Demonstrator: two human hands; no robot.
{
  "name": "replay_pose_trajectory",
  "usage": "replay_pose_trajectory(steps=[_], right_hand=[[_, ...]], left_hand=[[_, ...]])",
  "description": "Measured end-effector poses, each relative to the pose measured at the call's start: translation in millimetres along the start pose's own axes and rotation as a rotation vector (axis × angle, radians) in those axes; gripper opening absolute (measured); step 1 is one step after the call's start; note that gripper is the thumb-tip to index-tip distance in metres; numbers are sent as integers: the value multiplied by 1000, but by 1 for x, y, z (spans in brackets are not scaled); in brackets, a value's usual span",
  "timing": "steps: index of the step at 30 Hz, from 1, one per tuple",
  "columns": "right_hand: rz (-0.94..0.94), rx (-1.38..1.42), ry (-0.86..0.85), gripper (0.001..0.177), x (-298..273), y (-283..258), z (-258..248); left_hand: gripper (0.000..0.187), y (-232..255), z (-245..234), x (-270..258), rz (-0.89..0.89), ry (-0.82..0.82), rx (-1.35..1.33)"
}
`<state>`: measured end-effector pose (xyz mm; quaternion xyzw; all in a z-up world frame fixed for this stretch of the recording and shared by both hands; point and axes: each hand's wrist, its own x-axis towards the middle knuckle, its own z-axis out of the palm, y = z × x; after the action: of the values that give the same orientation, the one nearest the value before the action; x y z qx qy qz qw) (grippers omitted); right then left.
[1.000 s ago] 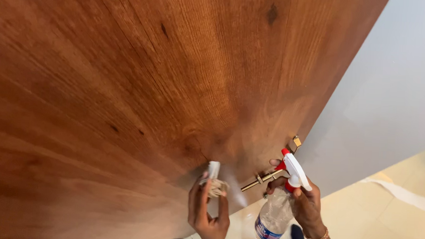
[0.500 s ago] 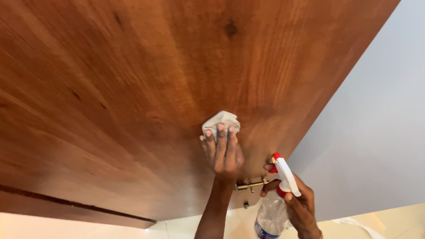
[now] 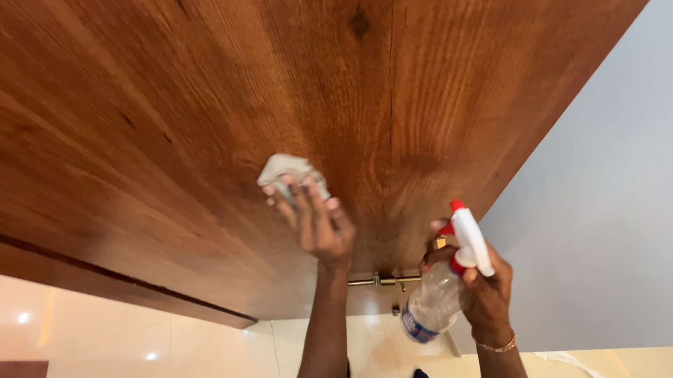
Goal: The person sprays a liquid from a bottle onto a cloth and wipes a wooden door surface in circular motions. They continue wiping different sections of the door, including around a wall-mounted switchboard, while holding the spray bottle in the other hand.
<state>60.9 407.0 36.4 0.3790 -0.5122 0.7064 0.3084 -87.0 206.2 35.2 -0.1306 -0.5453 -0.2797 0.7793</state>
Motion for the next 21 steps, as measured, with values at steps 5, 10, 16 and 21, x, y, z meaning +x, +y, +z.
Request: replay_pose_trajectory(steps=[5, 10, 16, 21], right_hand=[[-98, 109, 111, 96, 27, -17, 15], [-101, 115, 104, 101, 22, -6, 27], [-4, -151, 6, 85, 3, 12, 25], [59, -312, 13, 72, 9, 21, 32]], left_hand=[[30, 29, 27, -22, 273, -185, -22], [27, 9, -10, -52, 274, -298, -35], [35, -21, -29, -3, 80, -75, -2], [36, -1, -10, 28, 135, -68, 1]])
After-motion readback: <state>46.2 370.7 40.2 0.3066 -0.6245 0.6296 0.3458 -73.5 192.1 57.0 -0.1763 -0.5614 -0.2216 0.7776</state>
